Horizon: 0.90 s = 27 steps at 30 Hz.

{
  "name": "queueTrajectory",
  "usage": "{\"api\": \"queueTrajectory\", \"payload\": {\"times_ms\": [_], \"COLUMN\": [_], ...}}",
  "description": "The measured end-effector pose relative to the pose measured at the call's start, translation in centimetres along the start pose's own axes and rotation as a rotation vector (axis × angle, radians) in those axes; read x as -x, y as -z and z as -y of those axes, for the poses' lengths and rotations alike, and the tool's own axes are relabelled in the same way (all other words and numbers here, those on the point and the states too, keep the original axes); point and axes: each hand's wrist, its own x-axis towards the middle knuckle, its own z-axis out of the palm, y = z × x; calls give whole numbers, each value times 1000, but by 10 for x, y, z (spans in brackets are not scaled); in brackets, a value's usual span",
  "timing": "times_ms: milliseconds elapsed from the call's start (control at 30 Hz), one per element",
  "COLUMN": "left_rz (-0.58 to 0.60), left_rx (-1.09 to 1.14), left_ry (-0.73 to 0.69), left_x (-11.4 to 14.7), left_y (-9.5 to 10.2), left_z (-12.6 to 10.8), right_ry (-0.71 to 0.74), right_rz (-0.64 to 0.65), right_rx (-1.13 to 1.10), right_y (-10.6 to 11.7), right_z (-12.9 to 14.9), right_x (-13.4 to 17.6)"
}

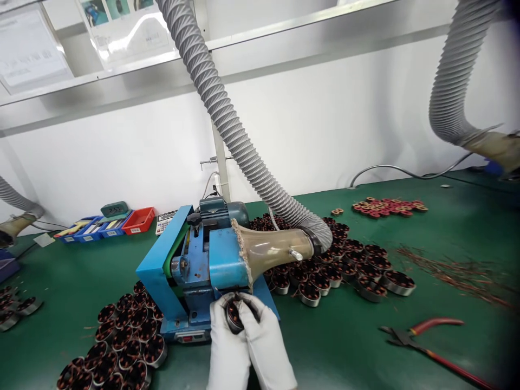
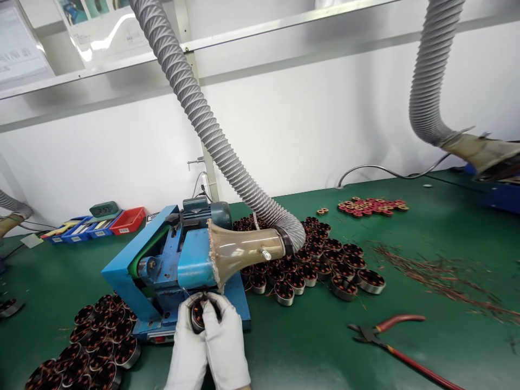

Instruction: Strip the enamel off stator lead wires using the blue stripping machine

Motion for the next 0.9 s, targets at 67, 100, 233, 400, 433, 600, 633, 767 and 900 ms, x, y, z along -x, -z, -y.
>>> {"api": "queueTrajectory", "payload": {"times_ms": [67,100,233,400,433,600,633,767,900], "left_rz": [4,4,1,5,3,-36,-32,99,252], "left_rx": [16,21,44,110,100,-9,1,61,192], "left_ry": [-40,-54,-65,-17,1,15,-13,-138,93], "left_x": [-1,-1,-1,1,5,40,46,55,48], "left_y": [-2,-3,-4,-3,-1,17,22,36,51], "left_z": [4,6,5,-2,-3,-3,-4,-15,-24], "right_ry": [-5,-5,-20,-6,7,169,184,83,-57], "right_rz": [-10,-10,5,2,1,96,89,95,60], "right_rx": [-1,-6,-24,-5,17,74,43,-98,-256], "right_y": [1,2,2,3,5,19,22,32,43], "right_z": [1,1,2,5,5,9,11,14,18], "right_x": [-1,-1,-2,0,3,39,47,60,55]}}
